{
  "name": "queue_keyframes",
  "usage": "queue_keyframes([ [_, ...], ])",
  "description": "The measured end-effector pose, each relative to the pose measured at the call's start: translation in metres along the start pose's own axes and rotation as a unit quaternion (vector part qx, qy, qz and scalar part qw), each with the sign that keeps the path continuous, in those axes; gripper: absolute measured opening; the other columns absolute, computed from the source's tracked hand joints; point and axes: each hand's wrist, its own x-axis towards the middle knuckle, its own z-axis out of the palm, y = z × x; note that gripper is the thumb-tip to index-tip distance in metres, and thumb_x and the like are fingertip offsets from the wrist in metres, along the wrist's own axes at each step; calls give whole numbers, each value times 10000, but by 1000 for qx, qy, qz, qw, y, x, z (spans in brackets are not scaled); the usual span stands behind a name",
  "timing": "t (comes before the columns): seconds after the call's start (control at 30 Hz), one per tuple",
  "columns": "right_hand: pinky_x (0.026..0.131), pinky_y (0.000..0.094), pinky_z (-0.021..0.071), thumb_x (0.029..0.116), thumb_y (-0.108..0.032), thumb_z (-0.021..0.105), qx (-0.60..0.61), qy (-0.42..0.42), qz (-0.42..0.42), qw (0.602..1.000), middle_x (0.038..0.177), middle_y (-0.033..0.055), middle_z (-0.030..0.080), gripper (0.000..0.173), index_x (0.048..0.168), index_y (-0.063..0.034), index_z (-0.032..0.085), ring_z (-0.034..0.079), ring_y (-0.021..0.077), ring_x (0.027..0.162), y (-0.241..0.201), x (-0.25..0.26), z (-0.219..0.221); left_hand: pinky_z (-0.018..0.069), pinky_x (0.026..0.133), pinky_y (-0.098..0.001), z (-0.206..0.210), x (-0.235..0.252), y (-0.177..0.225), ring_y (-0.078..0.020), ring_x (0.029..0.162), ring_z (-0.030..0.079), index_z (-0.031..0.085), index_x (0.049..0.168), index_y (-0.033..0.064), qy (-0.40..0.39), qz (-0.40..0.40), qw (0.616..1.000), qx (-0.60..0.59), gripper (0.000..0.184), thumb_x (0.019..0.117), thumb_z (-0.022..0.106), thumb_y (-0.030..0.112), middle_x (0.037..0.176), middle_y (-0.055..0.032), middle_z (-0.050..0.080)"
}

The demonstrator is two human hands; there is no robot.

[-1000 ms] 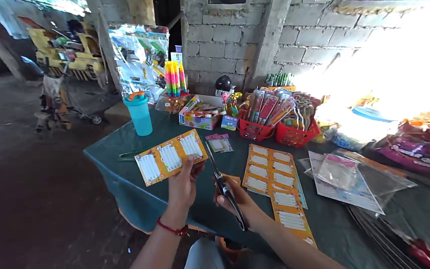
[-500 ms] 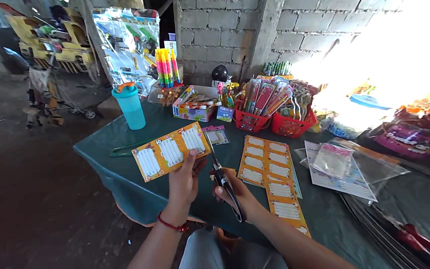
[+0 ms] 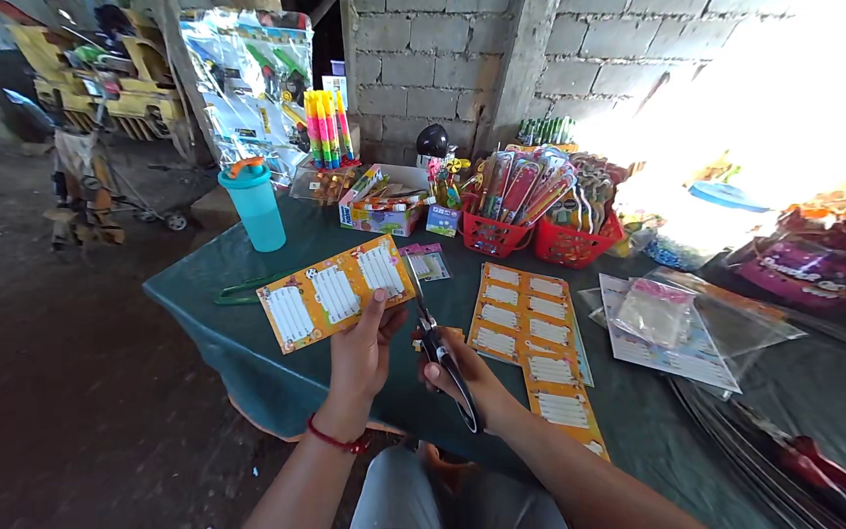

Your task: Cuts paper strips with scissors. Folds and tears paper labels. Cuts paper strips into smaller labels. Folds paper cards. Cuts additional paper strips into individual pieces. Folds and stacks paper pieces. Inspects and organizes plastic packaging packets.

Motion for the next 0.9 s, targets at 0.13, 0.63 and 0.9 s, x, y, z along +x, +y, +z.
queue_keyframes([
  [0.13,721,168,527,906,-543,678,1,1,-1,1000,908,-90,581,772,1384,16,446,599,-11,787,0,0,0,644,763,-297,0,0,0,-192,819,769,561,1163,4,1,0,1000,1,154,1045,467,-27,959,-122,763],
  [0.63,714,158,513,913,-520,678,-4,5,-6,1000,890,-103,576,749,1377,22,449,584,-25,772,-1,0,0,645,757,-295,0,0,-1,-184,808,767,556,1155,12,-1,4,1000,4,157,1038,468,-42,950,-108,762],
  [0.9,688,145,499,924,-522,664,-15,11,-14,1000,885,-102,566,728,1366,24,473,566,-33,748,0,0,-1,644,763,-298,-1,1,-1,-188,817,768,560,1164,10,0,4,1000,1,162,1038,470,-39,960,-110,762],
])
